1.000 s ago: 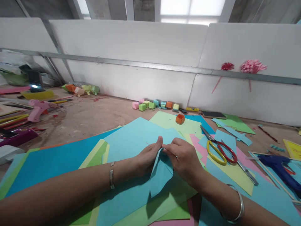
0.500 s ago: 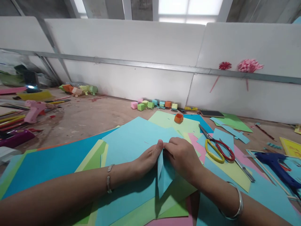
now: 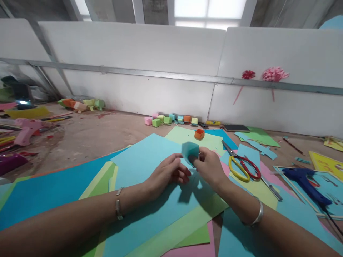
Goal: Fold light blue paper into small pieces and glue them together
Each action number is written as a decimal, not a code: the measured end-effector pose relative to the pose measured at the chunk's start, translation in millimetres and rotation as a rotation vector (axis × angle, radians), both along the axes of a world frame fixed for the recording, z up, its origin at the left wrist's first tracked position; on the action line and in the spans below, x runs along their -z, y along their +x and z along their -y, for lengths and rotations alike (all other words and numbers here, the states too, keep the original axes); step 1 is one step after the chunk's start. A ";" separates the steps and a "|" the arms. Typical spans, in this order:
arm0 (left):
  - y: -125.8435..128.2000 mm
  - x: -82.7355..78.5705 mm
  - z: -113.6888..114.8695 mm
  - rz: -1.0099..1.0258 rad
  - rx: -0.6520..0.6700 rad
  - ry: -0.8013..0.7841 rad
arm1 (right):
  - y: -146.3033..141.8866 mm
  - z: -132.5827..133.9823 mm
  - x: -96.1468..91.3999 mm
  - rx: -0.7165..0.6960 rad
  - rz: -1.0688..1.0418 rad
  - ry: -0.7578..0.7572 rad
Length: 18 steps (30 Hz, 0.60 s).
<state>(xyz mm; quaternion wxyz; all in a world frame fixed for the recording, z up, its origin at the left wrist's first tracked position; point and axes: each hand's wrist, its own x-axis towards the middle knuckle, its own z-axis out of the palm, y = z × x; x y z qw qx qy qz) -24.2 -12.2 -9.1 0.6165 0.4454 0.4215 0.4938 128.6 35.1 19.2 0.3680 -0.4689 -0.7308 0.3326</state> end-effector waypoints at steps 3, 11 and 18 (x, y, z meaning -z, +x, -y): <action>0.5 4.6 -1.9 -0.198 -0.150 0.165 | -3.1 -2.5 4.8 0.069 -0.065 -0.155; 3.8 -4.4 5.5 -0.390 -0.157 0.341 | -8.0 10.9 8.1 -0.029 0.113 -0.118; -0.8 -4.6 2.3 -0.577 -0.267 0.403 | -4.9 6.3 17.1 0.037 0.277 0.402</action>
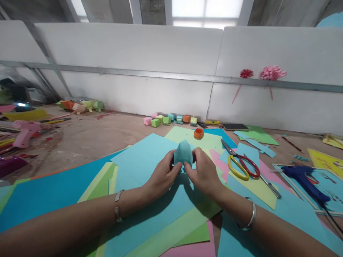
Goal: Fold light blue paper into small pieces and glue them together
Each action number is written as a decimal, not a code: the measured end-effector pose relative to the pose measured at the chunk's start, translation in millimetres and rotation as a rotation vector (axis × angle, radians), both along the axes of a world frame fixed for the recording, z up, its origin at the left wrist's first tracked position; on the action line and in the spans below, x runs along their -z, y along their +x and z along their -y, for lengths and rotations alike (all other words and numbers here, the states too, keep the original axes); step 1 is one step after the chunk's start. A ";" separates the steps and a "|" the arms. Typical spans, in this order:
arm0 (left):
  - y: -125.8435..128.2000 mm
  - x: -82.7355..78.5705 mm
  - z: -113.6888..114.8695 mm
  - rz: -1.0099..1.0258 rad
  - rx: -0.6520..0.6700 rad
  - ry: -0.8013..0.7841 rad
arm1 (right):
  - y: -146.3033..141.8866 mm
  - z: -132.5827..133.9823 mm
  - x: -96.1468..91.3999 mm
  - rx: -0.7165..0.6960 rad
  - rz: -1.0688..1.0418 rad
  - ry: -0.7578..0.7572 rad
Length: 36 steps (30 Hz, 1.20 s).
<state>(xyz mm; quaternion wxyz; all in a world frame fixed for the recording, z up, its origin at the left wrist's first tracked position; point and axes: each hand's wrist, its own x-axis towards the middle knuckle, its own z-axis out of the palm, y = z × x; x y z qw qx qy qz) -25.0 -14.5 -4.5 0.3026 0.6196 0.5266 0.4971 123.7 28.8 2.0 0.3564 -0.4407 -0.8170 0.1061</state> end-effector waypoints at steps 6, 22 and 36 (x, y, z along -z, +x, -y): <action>-1.1 3.9 -2.4 -0.108 -0.059 -0.004 | 1.6 1.0 5.9 -0.120 0.045 0.184; -7.5 7.2 -8.4 -0.105 -0.068 0.056 | -0.1 7.1 6.5 -0.210 0.074 0.066; -11.6 4.7 -5.7 -0.275 -0.084 0.072 | -2.2 11.5 1.2 -0.152 -0.117 -0.176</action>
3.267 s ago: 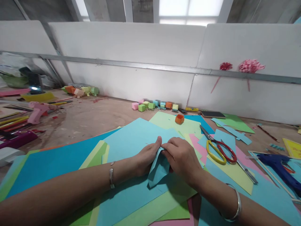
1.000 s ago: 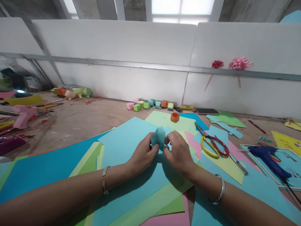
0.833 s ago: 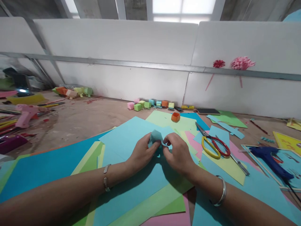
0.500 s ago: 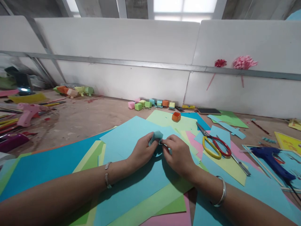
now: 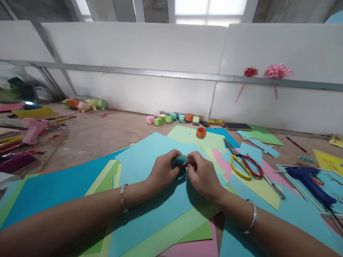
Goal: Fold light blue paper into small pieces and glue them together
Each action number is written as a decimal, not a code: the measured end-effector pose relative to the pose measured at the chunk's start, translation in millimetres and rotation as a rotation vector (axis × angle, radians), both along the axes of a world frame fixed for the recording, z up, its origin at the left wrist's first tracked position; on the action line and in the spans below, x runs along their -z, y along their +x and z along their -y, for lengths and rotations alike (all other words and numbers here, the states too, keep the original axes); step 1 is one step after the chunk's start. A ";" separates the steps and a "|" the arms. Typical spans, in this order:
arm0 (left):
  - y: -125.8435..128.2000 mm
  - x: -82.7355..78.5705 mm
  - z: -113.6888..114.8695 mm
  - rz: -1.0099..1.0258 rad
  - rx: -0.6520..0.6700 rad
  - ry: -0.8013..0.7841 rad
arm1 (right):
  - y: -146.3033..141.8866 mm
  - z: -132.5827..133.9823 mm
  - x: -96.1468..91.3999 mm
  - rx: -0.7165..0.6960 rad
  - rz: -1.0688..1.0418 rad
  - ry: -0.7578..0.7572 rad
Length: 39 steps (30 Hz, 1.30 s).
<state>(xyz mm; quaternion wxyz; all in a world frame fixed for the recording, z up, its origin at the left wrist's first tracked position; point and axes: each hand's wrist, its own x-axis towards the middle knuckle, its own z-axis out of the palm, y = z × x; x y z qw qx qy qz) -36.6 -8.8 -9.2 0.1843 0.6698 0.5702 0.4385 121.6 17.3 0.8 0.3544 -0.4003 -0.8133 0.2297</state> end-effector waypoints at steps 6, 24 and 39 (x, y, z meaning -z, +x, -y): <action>-2.6 3.2 -5.1 -0.016 0.010 0.073 | -0.4 -0.5 2.5 -0.054 0.046 0.083; 6.1 -4.0 6.3 0.288 0.101 -0.031 | 4.0 -11.8 -0.8 0.129 0.083 0.001; 8.8 -0.3 1.3 0.377 0.120 -0.200 | 3.8 -17.9 -1.1 0.197 0.042 -0.048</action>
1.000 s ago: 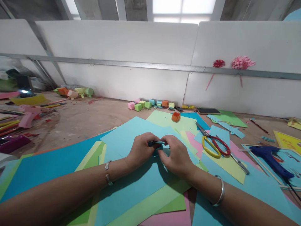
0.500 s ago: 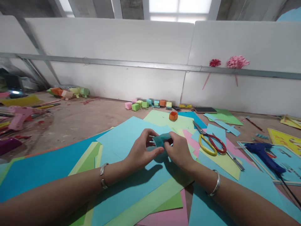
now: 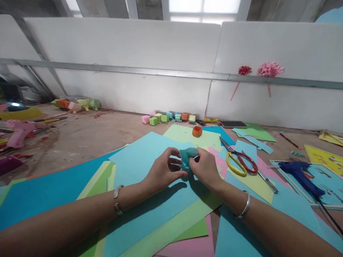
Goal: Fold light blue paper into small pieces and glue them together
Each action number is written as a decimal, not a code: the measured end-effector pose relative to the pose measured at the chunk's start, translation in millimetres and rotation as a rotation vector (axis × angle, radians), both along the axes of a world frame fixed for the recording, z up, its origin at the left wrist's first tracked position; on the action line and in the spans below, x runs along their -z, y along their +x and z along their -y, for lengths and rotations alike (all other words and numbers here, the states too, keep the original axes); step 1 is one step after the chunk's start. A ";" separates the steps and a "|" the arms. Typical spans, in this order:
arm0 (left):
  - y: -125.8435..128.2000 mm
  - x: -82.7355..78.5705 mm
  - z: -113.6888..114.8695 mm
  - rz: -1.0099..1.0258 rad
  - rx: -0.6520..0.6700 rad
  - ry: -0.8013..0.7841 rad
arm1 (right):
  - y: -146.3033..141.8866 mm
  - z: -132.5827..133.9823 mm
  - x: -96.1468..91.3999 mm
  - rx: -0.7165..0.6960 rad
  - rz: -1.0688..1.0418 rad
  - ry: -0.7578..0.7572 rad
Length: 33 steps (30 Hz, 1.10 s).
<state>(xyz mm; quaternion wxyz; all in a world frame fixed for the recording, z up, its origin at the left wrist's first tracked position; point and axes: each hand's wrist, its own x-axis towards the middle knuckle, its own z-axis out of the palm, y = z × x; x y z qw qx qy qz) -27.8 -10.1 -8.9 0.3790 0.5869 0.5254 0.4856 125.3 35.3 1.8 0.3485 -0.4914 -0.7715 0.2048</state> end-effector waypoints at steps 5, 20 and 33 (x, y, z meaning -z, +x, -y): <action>-2.0 5.2 -1.2 -0.073 0.024 0.098 | -0.2 0.0 0.6 -0.003 0.004 0.004; -8.9 14.3 -13.7 -0.045 -0.005 0.080 | 3.8 -4.4 2.2 -0.188 0.049 0.139; -9.3 10.0 -14.5 0.064 0.006 0.077 | 4.7 0.5 -2.4 -0.283 0.080 0.145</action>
